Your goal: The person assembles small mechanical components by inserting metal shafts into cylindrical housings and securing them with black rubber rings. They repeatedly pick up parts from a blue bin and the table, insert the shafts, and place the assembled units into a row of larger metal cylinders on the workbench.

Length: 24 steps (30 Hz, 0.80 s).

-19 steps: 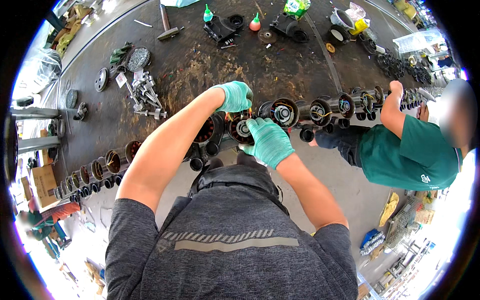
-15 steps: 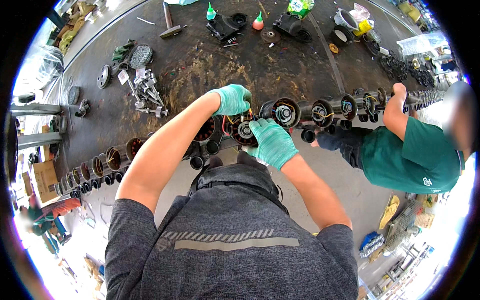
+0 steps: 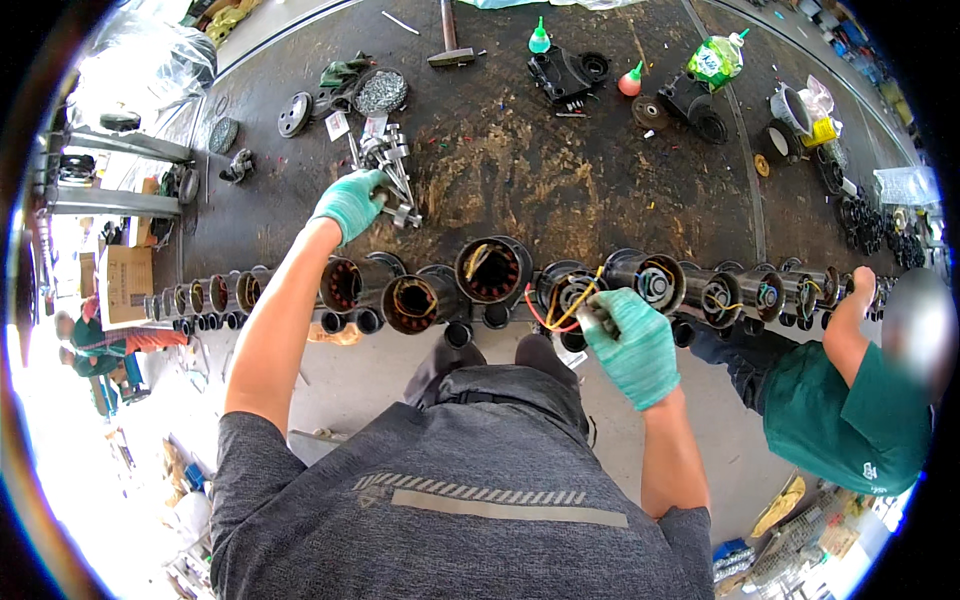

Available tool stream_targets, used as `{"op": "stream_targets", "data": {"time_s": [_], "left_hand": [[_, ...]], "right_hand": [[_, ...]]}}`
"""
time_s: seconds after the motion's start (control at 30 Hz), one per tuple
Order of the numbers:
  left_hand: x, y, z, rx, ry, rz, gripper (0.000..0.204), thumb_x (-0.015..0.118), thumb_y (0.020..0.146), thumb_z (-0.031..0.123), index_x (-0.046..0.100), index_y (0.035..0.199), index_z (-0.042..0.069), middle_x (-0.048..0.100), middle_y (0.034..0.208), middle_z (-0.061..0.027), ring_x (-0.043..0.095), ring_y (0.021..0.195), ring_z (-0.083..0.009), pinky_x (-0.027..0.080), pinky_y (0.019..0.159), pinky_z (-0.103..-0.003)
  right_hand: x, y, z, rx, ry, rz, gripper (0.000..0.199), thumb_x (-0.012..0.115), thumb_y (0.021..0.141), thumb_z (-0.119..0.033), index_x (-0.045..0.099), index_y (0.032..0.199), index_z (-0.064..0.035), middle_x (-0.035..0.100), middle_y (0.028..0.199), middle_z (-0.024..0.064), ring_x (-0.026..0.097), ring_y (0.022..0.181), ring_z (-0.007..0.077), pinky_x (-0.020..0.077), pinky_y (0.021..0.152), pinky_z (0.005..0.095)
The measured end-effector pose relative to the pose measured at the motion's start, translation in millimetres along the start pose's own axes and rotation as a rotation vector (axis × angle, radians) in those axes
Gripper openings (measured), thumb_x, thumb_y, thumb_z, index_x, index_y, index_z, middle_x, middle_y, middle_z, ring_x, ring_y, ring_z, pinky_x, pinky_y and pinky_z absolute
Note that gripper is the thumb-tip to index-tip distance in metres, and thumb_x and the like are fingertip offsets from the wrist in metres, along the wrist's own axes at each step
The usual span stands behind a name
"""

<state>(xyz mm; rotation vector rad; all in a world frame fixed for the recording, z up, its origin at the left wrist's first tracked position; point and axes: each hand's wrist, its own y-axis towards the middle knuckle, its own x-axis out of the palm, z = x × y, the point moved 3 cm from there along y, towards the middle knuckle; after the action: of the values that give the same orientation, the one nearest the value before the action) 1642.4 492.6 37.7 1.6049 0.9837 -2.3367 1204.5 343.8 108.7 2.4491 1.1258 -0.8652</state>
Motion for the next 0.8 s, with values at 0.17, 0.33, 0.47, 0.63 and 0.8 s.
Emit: {"op": "stream_targets", "data": {"time_s": [0.17, 0.33, 0.47, 0.63, 0.8], "left_hand": [[11, 35, -18, 0.419, 0.542, 0.209, 0.051, 0.082, 0.083, 0.016, 0.071, 0.133, 0.016, 0.067, 0.135, -0.0122, 0.065, 0.127, -0.0341, 0.052, 0.107, -0.049], [31, 43, 5, 0.818, 0.537, 0.115, 0.042, 0.086, 0.078, 0.025, 0.072, 0.114, 0.008, 0.066, 0.111, -0.0103, 0.068, 0.108, -0.0325, 0.057, 0.092, -0.046], [50, 38, -2, 0.856, 0.557, -0.024, 0.036, 0.079, 0.083, 0.019, 0.072, 0.118, 0.008, 0.069, 0.116, -0.0117, 0.072, 0.097, -0.0325, 0.059, 0.084, -0.044], [96, 49, 8, 0.824, 0.904, -0.111, 0.030, 0.075, 0.087, 0.013, 0.078, 0.117, 0.009, 0.076, 0.119, -0.0102, 0.074, 0.094, -0.0310, 0.058, 0.081, -0.043], [82, 44, 31, 0.691, 0.771, -0.164, 0.020, 0.078, 0.086, 0.009, 0.083, 0.105, 0.011, 0.081, 0.105, -0.0107, 0.078, 0.098, -0.0320, 0.061, 0.077, -0.046]], "right_hand": [[32, -3, -38, 0.016, 0.064, 0.075, 0.023, 0.083, 0.089, -0.005, 0.073, 0.110, -0.0038, 0.076, 0.090, 0.0102, 0.074, 0.077, 0.0182, 0.0588, 0.069, 0.0302], [76, -21, -90, 0.094, 0.042, 0.078, 0.025, 0.082, 0.089, -0.005, 0.074, 0.112, -0.0032, 0.076, 0.093, 0.0125, 0.077, 0.080, 0.0245, 0.0607, 0.071, 0.0349], [104, -38, -107, 0.157, -0.017, 0.093, 0.024, 0.082, 0.089, -0.010, 0.074, 0.111, -0.0036, 0.074, 0.093, 0.0144, 0.076, 0.080, 0.0306, 0.0608, 0.071, 0.0375], [131, -35, -139, 0.176, -0.096, 0.047, 0.022, 0.081, 0.091, -0.016, 0.076, 0.110, -0.0070, 0.074, 0.094, 0.0147, 0.074, 0.081, 0.0351, 0.0600, 0.072, 0.0399], [150, -38, -158, 0.100, -0.104, 0.030, 0.023, 0.080, 0.090, -0.010, 0.074, 0.111, -0.0028, 0.074, 0.097, 0.0150, 0.075, 0.084, 0.0342, 0.0601, 0.074, 0.0387]]}}
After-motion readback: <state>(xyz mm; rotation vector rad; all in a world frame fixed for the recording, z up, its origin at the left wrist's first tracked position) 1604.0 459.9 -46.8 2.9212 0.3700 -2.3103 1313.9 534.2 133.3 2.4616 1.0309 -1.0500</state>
